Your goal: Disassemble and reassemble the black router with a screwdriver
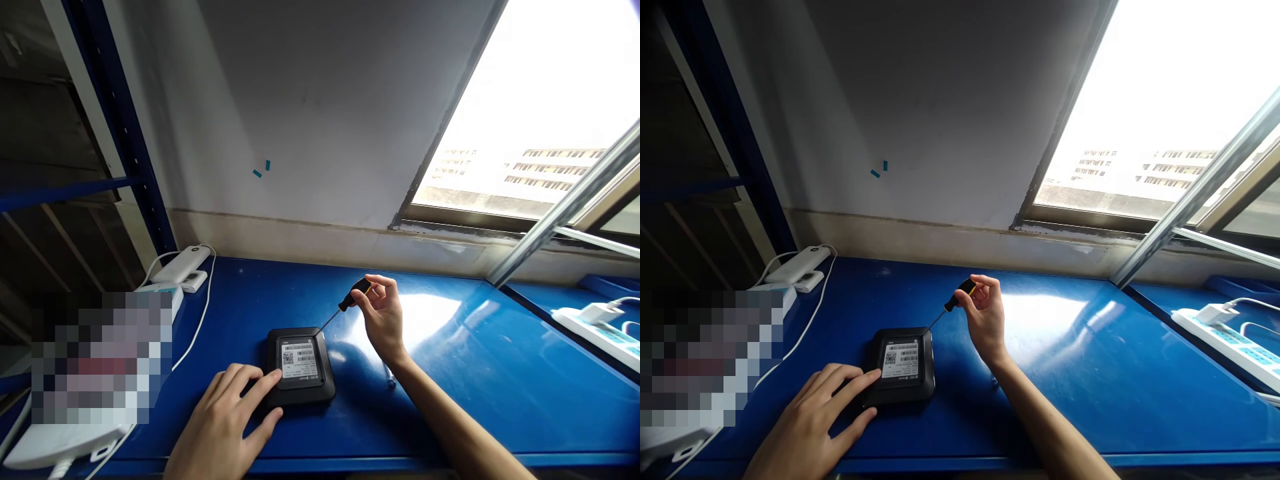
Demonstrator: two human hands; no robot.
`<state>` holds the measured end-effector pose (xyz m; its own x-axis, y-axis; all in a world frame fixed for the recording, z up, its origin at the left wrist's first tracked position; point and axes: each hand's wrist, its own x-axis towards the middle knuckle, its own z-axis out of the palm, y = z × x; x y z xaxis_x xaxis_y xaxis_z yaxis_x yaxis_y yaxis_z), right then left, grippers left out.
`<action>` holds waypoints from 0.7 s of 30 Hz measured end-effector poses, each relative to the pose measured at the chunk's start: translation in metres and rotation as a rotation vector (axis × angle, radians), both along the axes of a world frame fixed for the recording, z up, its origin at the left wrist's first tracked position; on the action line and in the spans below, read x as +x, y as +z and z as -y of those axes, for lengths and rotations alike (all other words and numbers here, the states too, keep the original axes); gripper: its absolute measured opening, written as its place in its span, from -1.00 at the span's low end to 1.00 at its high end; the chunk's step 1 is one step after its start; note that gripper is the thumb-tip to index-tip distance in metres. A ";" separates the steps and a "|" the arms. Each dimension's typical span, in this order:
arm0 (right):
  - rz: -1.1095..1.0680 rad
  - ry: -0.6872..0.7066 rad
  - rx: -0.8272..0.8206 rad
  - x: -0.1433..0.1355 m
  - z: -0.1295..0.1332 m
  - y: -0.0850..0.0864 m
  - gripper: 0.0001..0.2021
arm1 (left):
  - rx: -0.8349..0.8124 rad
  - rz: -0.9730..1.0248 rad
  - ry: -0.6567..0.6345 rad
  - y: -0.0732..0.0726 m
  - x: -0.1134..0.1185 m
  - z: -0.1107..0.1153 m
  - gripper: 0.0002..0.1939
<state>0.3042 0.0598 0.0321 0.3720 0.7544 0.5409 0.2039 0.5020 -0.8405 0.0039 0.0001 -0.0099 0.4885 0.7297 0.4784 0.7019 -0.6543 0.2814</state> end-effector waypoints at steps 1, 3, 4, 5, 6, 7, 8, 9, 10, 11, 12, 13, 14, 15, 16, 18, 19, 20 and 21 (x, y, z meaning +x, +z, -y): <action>-0.004 -0.004 -0.009 0.000 0.000 0.001 -0.63 | 0.003 0.001 -0.003 0.000 0.000 0.000 -0.61; -0.022 0.025 -0.037 0.000 0.001 0.002 -0.66 | 0.020 0.003 -0.012 0.000 0.000 0.000 -0.62; -0.033 0.045 -0.052 -0.001 0.002 0.002 -0.67 | 0.030 0.001 -0.014 0.001 0.001 -0.001 -0.62; -0.043 0.065 -0.065 -0.001 0.002 0.002 -0.67 | 0.036 -0.002 -0.016 0.001 0.001 -0.001 -0.62; -0.047 0.075 -0.073 -0.002 0.003 0.002 -0.67 | 0.044 -0.003 -0.015 0.002 0.001 -0.001 -0.62; -0.048 0.076 -0.078 -0.002 0.003 0.002 -0.66 | 0.048 -0.004 -0.015 0.002 0.001 -0.001 -0.62; -0.048 0.067 -0.081 -0.002 0.003 0.001 -0.66 | 0.051 -0.004 -0.014 0.003 0.001 -0.001 -0.62; -0.045 0.051 -0.080 -0.002 0.002 0.000 -0.66 | 0.055 -0.002 -0.015 0.003 0.001 -0.002 -0.63; -0.040 0.032 -0.078 -0.001 0.001 0.000 -0.65 | 0.059 0.000 -0.015 0.003 0.001 -0.002 -0.63; -0.036 0.011 -0.075 0.000 0.000 -0.001 -0.65 | 0.064 0.003 -0.014 0.003 0.002 -0.002 -0.63; -0.031 -0.007 -0.075 0.001 -0.001 -0.001 -0.65 | 0.068 0.005 -0.012 0.002 0.002 -0.002 -0.63; -0.026 -0.016 -0.078 0.002 -0.001 -0.001 -0.65 | 0.071 0.006 -0.012 0.002 0.002 -0.003 -0.63; -0.024 -0.017 -0.082 0.002 -0.001 -0.001 -0.64 | 0.073 0.008 -0.013 0.002 0.002 -0.003 -0.63; -0.029 -0.010 -0.090 0.003 -0.001 0.000 -0.64 | 0.073 0.007 -0.016 0.002 0.002 -0.003 -0.63; -0.040 0.000 -0.098 0.002 0.000 0.001 -0.63 | 0.075 0.006 -0.018 0.002 0.002 -0.003 -0.63; -0.067 0.029 -0.115 0.000 0.002 0.003 -0.63 | 0.069 0.003 -0.017 0.002 0.002 -0.002 -0.63; -0.077 0.040 -0.121 0.000 0.002 0.003 -0.63 | 0.065 0.000 -0.014 0.002 0.002 -0.002 -0.63; -0.081 0.045 -0.119 -0.001 0.003 0.003 -0.64 | 0.060 -0.002 -0.012 0.002 0.002 -0.002 -0.63; -0.076 0.043 -0.110 -0.001 0.002 0.003 -0.64 | 0.057 -0.003 -0.010 0.002 0.001 -0.002 -0.63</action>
<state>0.3028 0.0573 0.0349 0.3751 0.8236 0.4254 0.1181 0.4127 -0.9032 0.0052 0.0021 -0.0079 0.4973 0.6961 0.5177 0.6958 -0.6765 0.2412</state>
